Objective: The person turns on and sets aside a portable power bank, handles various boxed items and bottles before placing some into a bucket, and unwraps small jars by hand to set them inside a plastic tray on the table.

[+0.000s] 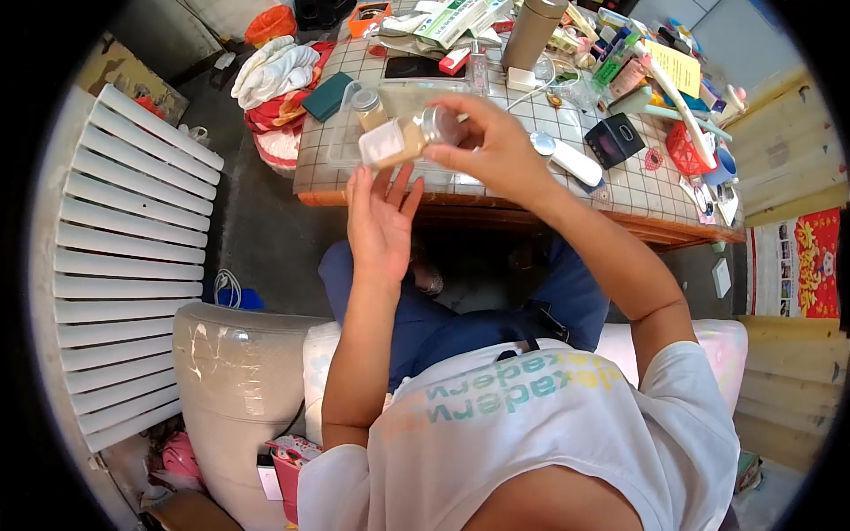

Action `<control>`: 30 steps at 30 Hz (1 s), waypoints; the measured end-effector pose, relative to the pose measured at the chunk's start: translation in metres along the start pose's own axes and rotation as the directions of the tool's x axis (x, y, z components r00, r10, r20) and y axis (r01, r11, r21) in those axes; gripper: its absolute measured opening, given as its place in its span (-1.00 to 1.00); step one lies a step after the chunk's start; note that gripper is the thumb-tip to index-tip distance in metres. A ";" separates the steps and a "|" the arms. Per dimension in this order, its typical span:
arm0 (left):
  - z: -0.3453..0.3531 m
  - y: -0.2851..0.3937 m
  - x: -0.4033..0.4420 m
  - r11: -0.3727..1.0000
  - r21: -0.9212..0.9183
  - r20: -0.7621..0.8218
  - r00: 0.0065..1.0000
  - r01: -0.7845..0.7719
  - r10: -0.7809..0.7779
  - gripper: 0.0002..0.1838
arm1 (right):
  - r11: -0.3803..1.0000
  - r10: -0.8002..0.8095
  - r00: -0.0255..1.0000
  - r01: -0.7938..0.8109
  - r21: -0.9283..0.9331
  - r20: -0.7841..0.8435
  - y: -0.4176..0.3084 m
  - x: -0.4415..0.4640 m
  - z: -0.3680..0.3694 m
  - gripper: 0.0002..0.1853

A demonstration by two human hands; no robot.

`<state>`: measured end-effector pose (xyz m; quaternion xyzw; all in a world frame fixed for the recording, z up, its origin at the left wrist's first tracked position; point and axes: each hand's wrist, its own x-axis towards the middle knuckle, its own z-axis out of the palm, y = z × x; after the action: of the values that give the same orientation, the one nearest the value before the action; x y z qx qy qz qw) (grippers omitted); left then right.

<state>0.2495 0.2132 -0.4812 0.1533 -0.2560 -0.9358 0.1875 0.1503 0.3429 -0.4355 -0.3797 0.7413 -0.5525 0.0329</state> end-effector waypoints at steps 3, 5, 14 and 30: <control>-0.013 0.000 -0.004 0.919 0.357 -0.024 0.982 -0.167 0.188 -0.67 | 0.956 -0.088 0.996 0.084 -0.280 -0.002 0.001 0.023 -0.015 -0.51; -0.037 0.000 -0.002 0.790 0.550 0.056 0.956 -0.271 0.288 -0.69 | 0.859 -0.153 0.986 0.165 -0.484 0.066 0.023 0.041 -0.014 -0.53; -0.118 0.001 -0.002 0.318 0.880 0.208 0.888 -0.353 0.410 -0.75 | 0.644 0.068 0.958 0.170 -0.746 0.277 0.083 0.097 0.020 -0.59; -0.044 0.026 0.043 -0.364 0.728 0.685 0.606 -0.580 0.404 -0.67 | 0.583 -0.221 0.959 0.274 -0.765 0.175 0.092 0.085 0.029 -0.57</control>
<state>0.2351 0.1551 -0.5112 0.0455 -0.8771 -0.2727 0.3926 0.0556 0.2784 -0.4930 -0.4717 0.8456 -0.1617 -0.1905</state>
